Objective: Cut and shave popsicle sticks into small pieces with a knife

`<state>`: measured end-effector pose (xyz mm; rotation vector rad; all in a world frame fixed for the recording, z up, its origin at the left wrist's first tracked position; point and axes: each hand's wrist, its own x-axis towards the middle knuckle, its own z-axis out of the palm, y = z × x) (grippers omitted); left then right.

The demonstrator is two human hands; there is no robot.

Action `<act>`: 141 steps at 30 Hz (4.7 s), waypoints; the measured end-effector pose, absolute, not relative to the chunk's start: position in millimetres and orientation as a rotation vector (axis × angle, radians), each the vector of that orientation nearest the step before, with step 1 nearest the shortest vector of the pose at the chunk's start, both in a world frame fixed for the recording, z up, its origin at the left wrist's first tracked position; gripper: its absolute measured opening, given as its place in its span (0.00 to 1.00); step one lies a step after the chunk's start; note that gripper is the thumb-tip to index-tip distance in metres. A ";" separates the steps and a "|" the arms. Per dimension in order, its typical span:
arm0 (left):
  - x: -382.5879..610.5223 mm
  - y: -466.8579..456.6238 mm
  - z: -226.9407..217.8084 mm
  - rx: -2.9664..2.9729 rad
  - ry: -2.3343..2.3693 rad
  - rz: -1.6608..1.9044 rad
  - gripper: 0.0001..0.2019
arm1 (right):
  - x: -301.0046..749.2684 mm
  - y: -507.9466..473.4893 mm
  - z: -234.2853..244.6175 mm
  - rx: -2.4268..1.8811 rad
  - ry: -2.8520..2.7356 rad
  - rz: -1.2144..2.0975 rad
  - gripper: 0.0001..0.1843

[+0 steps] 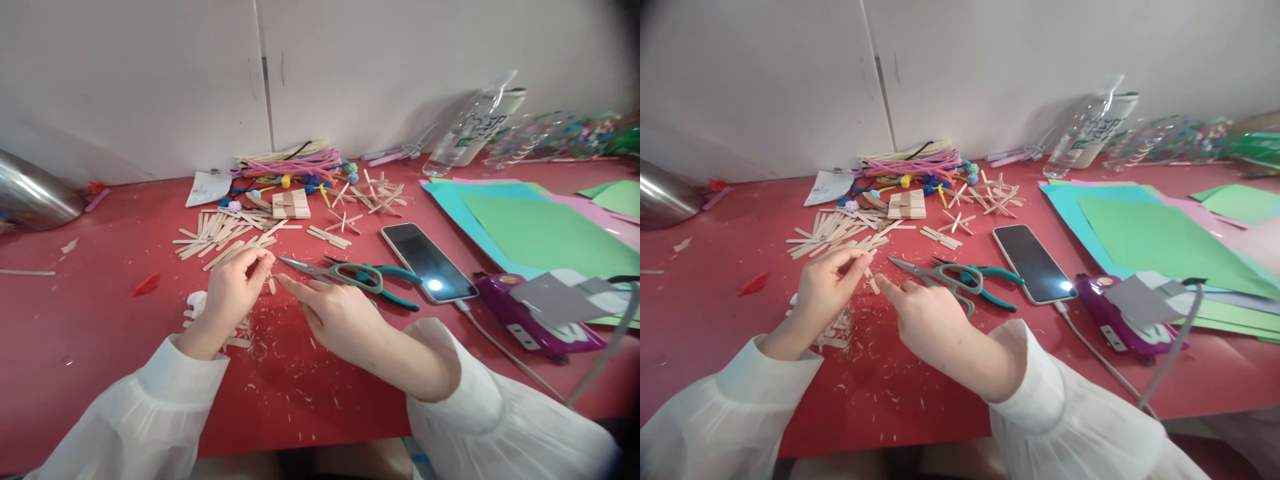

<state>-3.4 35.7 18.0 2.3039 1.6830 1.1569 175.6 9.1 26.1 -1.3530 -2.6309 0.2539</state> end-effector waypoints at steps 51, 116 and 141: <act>-9.3 32.0 30.4 2.242 1.665 1.008 0.09 | 171.4 4.0 24.1 -1.392 -2.699 0.187 0.34; -11.4 35.7 26.3 2.105 1.362 0.721 0.11 | 173.1 6.6 22.7 -1.364 -2.653 0.214 0.33; -14.7 38.7 20.0 2.073 1.348 0.770 0.08 | 170.2 3.8 24.2 -1.414 -2.676 0.255 0.34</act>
